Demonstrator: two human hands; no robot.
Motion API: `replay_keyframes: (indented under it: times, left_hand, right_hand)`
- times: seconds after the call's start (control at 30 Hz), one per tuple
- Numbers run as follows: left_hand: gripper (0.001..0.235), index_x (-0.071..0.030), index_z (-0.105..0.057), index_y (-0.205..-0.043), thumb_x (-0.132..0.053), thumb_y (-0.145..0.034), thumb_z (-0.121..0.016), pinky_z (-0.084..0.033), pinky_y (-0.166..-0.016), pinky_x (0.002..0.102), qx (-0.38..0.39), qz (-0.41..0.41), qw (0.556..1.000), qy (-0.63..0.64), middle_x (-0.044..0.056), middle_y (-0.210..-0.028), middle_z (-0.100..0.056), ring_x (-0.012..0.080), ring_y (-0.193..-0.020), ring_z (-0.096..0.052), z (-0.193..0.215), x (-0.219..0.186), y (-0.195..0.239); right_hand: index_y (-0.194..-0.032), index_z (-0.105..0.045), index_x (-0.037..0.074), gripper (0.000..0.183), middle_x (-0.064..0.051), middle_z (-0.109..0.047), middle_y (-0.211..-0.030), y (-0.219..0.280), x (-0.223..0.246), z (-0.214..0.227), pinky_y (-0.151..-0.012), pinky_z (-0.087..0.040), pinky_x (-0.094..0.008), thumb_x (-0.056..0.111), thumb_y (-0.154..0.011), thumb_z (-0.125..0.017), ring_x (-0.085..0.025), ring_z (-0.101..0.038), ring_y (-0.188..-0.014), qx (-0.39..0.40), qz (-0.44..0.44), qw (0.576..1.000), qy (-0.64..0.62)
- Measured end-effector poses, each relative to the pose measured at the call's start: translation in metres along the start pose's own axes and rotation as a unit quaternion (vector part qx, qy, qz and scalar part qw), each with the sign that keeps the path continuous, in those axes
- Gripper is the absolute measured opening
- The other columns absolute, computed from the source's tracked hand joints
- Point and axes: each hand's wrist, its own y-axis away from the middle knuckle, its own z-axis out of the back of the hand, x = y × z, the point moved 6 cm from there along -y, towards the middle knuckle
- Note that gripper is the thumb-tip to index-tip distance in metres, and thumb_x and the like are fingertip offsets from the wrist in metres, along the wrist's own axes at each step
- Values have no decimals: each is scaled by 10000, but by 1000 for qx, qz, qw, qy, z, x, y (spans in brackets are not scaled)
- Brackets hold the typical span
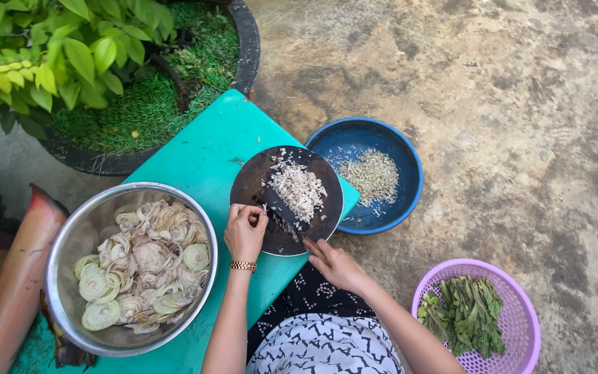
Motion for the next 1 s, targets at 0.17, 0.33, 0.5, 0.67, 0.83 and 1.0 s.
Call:
replay_keyframes:
  times: [0.17,0.33,0.5,0.67,0.83,1.0]
  left_hand:
    - [121,-113,-747,-802,-220,-821,-802,-533,-607,370,20,16,999,46,7,-893,-640,170,-683,-694,-31,14,-8]
    - [88,-101,-792,-925,-170,-873,-774,-562,-674,374,51,-65,994,77,63,-925,-676,220,-735,-720,-71,9,-22]
    - [216,-68,-773,-1112,-78,-907,-704,-564,-742,404,58,-155,983,76,115,-1033,-671,281,-838,-710,-79,-28,-27]
    - [268,-59,-729,-1142,-57,-875,-712,-586,-701,359,59,-128,983,116,113,-1113,-633,212,-807,-730,-43,-46,-31]
    - [148,-73,-759,-1060,-99,-914,-761,-584,-658,329,50,-98,989,101,81,-975,-661,170,-718,-704,-3,-51,-31]
    - [299,-65,-724,-1190,-94,-892,-745,-587,-817,400,44,-98,992,60,132,-1143,-665,266,-908,-708,16,-56,-31]
  right_hand:
    - [-1156,-487,89,328,-249,-726,-931,-15,-24,30,-784,-521,-591,369,-1010,-580,-485,-682,-914,-74,-29,993,82]
    - [-1183,-450,100,329,-266,-717,-888,-14,-21,39,-802,-525,-594,348,-994,-554,-491,-686,-879,-115,-65,983,131]
    - [-1204,-448,113,308,-258,-728,-868,-14,-32,50,-768,-550,-593,320,-995,-539,-484,-705,-825,-152,-96,975,133]
    - [-1219,-427,107,288,-247,-743,-847,-24,-81,82,-704,-607,-562,340,-1056,-470,-448,-746,-749,-143,-194,963,123]
    - [-1153,-463,95,338,-303,-711,-895,-19,-98,131,-765,-548,-603,372,-997,-577,-521,-691,-861,-259,-165,943,125]
    - [-1118,-472,85,343,-307,-709,-876,-15,-73,139,-772,-522,-605,381,-1000,-598,-529,-684,-879,-297,-146,939,95]
